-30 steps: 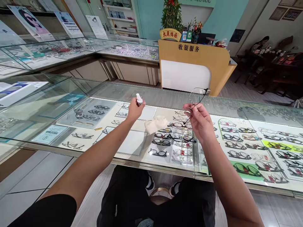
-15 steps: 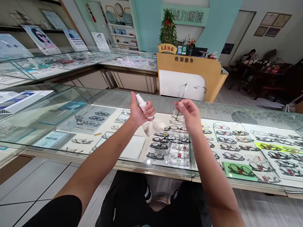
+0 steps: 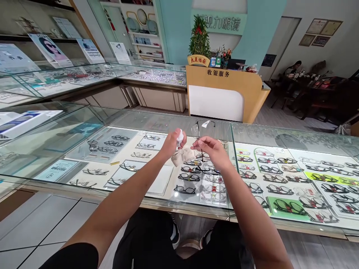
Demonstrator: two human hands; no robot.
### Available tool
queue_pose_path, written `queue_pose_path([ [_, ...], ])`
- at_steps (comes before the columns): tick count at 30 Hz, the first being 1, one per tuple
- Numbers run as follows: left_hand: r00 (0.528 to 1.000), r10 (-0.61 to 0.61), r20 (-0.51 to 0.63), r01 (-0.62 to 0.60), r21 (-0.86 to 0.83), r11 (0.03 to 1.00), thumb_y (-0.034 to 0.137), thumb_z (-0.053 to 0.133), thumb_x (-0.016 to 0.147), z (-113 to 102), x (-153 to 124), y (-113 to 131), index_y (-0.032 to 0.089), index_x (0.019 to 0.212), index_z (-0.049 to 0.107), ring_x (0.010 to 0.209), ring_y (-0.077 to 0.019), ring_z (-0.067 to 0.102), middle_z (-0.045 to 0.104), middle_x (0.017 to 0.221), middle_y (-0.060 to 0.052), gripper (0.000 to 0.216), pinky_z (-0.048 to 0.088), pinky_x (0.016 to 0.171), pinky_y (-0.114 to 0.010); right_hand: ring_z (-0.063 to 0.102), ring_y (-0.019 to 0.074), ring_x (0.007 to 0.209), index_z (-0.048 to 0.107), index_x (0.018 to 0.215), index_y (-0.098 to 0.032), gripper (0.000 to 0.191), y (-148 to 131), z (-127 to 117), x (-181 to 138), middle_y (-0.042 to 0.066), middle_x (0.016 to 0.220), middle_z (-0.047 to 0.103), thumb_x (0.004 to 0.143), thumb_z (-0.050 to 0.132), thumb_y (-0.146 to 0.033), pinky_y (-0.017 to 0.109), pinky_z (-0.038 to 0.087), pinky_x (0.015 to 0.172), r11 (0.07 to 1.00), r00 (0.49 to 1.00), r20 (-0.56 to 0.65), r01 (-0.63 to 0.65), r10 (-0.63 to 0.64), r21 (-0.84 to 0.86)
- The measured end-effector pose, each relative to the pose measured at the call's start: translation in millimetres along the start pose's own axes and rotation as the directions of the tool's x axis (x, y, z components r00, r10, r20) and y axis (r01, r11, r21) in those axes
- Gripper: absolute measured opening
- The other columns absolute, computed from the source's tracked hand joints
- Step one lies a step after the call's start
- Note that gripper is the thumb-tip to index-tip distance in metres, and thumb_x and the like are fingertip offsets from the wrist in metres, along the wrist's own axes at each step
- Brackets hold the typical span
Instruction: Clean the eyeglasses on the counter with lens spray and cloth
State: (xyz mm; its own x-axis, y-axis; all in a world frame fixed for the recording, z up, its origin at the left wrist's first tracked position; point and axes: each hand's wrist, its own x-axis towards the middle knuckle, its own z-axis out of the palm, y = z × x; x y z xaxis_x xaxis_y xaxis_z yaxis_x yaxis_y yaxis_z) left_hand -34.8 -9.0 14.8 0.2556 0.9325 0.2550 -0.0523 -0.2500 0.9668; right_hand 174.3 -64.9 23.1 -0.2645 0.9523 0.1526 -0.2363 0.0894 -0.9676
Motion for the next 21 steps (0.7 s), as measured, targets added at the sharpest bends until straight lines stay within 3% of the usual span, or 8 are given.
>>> queue_pose_path([
  [7, 0.999, 0.017, 0.052, -0.024, 0.153, 0.988, 0.085, 0.049, 0.093, 4.8, -4.8, -4.7, 0.021, 0.06, 0.052, 0.056, -0.0124, 0.041, 0.047, 0.059, 0.0, 0.072, 0.03, 0.052, -0.029, 0.08, 0.0233, 0.102, 0.075, 0.092, -0.026, 0.034, -1.3, 3.9, -1.7, 0.004, 0.105, 0.08, 0.09, 0.084, -0.059, 0.04, 0.056, 0.102, 1.0, 0.999, 0.034, -0.007, 0.008, -0.019],
  [12, 0.997, 0.044, 0.058, -0.051, 0.109, 0.993, 0.081, 0.047, 0.096, 6.2, -6.2, -8.4, 0.021, 0.063, 0.053, 0.057, -0.0129, 0.042, 0.047, 0.06, 0.0, 0.069, 0.032, 0.055, -0.03, 0.08, 0.0233, 0.1, 0.075, 0.09, -0.025, 0.033, -4.4, 7.1, -2.4, 0.003, 0.103, 0.081, 0.09, 0.085, -0.057, 0.039, 0.056, 0.1, 1.0, 0.999, 0.049, -0.012, 0.013, -0.018],
  [17, 0.998, 0.009, 0.059, -0.014, 0.087, 0.996, 0.083, 0.046, 0.095, 8.1, -7.7, -5.6, 0.021, 0.064, 0.054, 0.056, -0.0127, 0.043, 0.047, 0.059, 0.0, 0.07, 0.032, 0.054, -0.029, 0.079, 0.0222, 0.099, 0.076, 0.089, -0.027, 0.032, -4.9, 4.6, -0.6, 0.001, 0.102, 0.08, 0.088, 0.087, -0.057, 0.04, 0.058, 0.103, 0.997, 0.999, -0.011, 0.039, -0.038, 0.06],
  [21, 0.989, 0.005, 0.151, -0.024, 0.124, 0.992, 0.083, 0.047, 0.095, 12.6, -11.5, -7.5, 0.021, 0.065, 0.053, 0.057, -0.0126, 0.043, 0.047, 0.061, 0.0, 0.07, 0.032, 0.054, -0.028, 0.078, 0.0213, 0.099, 0.075, 0.089, -0.028, 0.031, -4.8, 1.4, 2.7, 0.0, 0.101, 0.079, 0.086, 0.089, -0.056, 0.038, 0.059, 0.102, 0.99, 0.991, -0.105, 0.091, -0.079, 0.11],
])
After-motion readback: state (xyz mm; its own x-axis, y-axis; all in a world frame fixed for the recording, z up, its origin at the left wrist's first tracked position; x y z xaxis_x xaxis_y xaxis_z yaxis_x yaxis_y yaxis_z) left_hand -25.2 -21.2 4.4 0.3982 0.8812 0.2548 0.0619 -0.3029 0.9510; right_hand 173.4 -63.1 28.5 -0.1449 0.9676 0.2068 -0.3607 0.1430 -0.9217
